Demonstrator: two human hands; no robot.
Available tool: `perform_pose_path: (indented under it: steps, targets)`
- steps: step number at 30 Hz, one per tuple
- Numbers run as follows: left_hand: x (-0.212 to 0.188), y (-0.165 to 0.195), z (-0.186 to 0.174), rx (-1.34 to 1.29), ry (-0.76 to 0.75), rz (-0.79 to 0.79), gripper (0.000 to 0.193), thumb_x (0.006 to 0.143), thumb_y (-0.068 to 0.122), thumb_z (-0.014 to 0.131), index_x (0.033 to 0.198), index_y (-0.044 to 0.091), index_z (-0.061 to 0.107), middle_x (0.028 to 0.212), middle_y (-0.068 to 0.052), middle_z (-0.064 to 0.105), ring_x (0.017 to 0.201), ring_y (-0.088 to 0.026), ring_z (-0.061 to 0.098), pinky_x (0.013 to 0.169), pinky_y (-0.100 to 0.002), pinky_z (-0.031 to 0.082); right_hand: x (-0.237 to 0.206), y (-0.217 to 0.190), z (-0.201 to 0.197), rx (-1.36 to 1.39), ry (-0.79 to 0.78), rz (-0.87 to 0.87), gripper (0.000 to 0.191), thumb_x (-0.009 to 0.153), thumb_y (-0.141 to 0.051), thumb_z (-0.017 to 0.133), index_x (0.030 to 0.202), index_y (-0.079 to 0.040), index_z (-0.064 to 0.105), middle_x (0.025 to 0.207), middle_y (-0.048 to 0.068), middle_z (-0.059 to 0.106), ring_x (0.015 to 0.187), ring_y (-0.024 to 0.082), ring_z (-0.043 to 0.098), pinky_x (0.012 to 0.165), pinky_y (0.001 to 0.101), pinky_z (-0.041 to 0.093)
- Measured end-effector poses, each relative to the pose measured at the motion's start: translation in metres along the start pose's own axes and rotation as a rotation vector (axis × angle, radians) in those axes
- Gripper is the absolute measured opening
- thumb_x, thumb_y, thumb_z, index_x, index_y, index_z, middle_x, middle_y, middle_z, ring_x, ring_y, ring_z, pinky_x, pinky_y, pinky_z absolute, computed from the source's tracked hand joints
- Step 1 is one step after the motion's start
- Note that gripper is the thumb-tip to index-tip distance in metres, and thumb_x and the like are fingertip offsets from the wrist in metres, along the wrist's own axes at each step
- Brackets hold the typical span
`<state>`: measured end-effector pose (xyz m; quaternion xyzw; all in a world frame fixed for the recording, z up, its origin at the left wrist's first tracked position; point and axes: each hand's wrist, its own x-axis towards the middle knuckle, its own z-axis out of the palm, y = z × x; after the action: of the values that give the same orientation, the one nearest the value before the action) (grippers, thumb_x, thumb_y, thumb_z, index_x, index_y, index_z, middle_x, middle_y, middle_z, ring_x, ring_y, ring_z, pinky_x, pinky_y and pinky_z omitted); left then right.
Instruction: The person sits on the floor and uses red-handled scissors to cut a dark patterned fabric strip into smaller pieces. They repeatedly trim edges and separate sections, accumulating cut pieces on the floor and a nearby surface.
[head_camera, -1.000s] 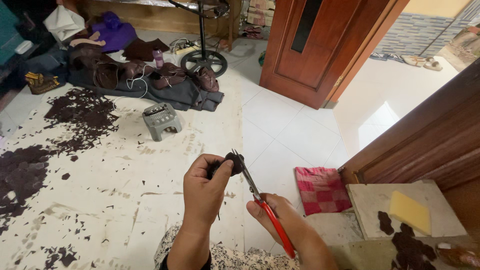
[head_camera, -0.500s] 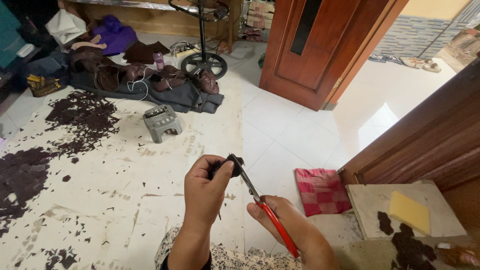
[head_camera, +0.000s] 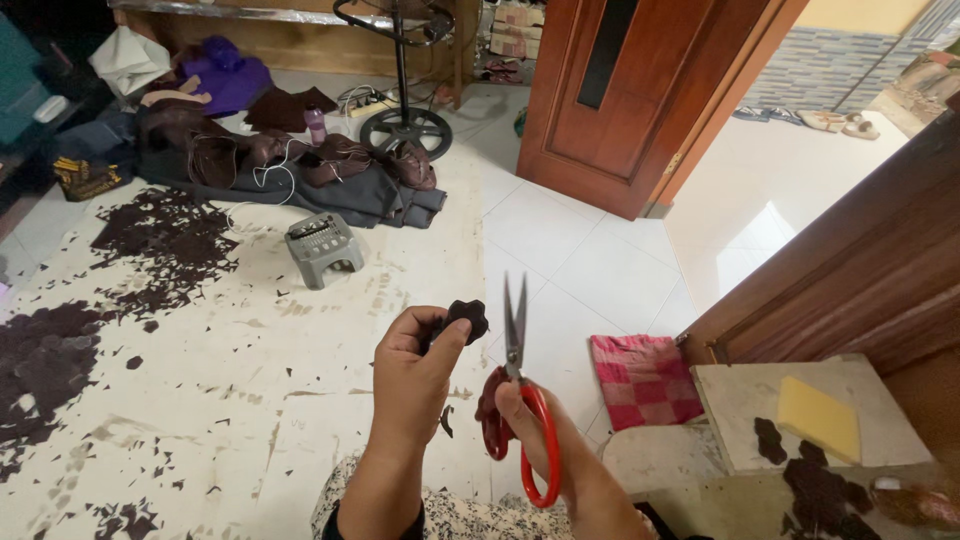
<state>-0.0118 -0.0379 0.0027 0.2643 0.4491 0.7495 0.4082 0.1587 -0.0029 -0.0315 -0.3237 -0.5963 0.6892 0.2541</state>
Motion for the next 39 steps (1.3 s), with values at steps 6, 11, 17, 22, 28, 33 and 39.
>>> perform_pose_path:
  steps: [6,11,17,22,28,33,39]
  targets:
    - [0.0,-0.002,0.0,0.169,-0.144,-0.082,0.011,0.088,0.01,0.076,0.094,0.002,0.071,0.077,0.0,0.065,0.067,-0.005,0.052,0.058,-0.021,0.042,0.016,-0.008,0.007,0.05,0.368,-0.177,0.031,0.09,-0.032,0.072,0.101,-0.004,0.068,0.083,0.001,0.066,0.076,0.009,0.057,0.068,0.0272,0.047]
    - [-0.004,-0.005,0.003,0.291,-0.213,-0.158,0.011,0.088,0.011,0.077,0.091,0.001,0.072,0.073,0.0,0.064,0.066,-0.006,0.053,0.057,-0.021,0.041,0.021,-0.01,0.001,0.308,0.336,-0.259,0.018,0.093,-0.014,0.075,0.098,0.0,0.064,0.083,0.003,0.063,0.075,0.011,0.058,0.067,0.0268,0.047]
    - [-0.002,-0.005,-0.004,0.312,-0.218,-0.163,0.016,0.089,0.011,0.076,0.101,0.0,0.073,0.086,-0.002,0.07,0.077,-0.006,0.059,0.067,-0.02,0.046,0.004,-0.008,-0.008,0.298,0.447,-0.15,0.015,0.09,-0.01,0.074,0.098,-0.004,0.063,0.077,0.006,0.067,0.065,0.013,0.064,0.057,0.0275,0.05]
    - [0.008,-0.004,-0.004,0.321,-0.198,-0.231,0.02,0.091,0.013,0.073,0.107,0.0,0.071,0.089,-0.003,0.07,0.079,-0.005,0.06,0.068,-0.018,0.045,-0.002,-0.015,-0.027,0.171,0.571,-0.231,0.016,0.09,-0.011,0.075,0.097,-0.003,0.063,0.077,0.005,0.066,0.066,0.012,0.066,0.058,0.0274,0.053]
    - [0.019,0.014,-0.025,0.141,-0.106,-0.217,0.056,0.113,0.042,0.036,0.114,-0.004,0.068,0.087,-0.01,0.064,0.064,-0.01,0.044,0.054,-0.021,0.036,-0.035,0.034,-0.12,-0.349,0.863,-0.247,0.017,0.096,-0.021,0.072,0.1,-0.007,0.064,0.079,0.002,0.066,0.065,0.013,0.061,0.06,0.0304,0.049]
    - [0.024,0.014,-0.045,0.063,-0.073,-0.226,0.036,0.099,0.012,0.037,0.117,-0.005,0.064,0.091,-0.011,0.063,0.067,-0.013,0.049,0.05,-0.022,0.035,-0.112,0.117,-0.22,-0.741,1.184,0.097,0.018,0.09,-0.019,0.073,0.102,-0.005,0.071,0.088,0.013,0.073,0.079,0.026,0.07,0.072,0.0391,0.054]
    - [0.026,-0.007,-0.043,-0.011,-0.035,-0.168,0.017,0.103,-0.001,0.056,0.119,-0.003,0.061,0.098,-0.009,0.066,0.079,-0.013,0.062,0.062,-0.02,0.045,-0.199,0.167,-0.264,-0.809,1.431,0.289,0.034,0.094,-0.033,0.078,0.096,-0.001,0.068,0.082,0.022,0.07,0.078,0.037,0.067,0.072,0.045,0.052]
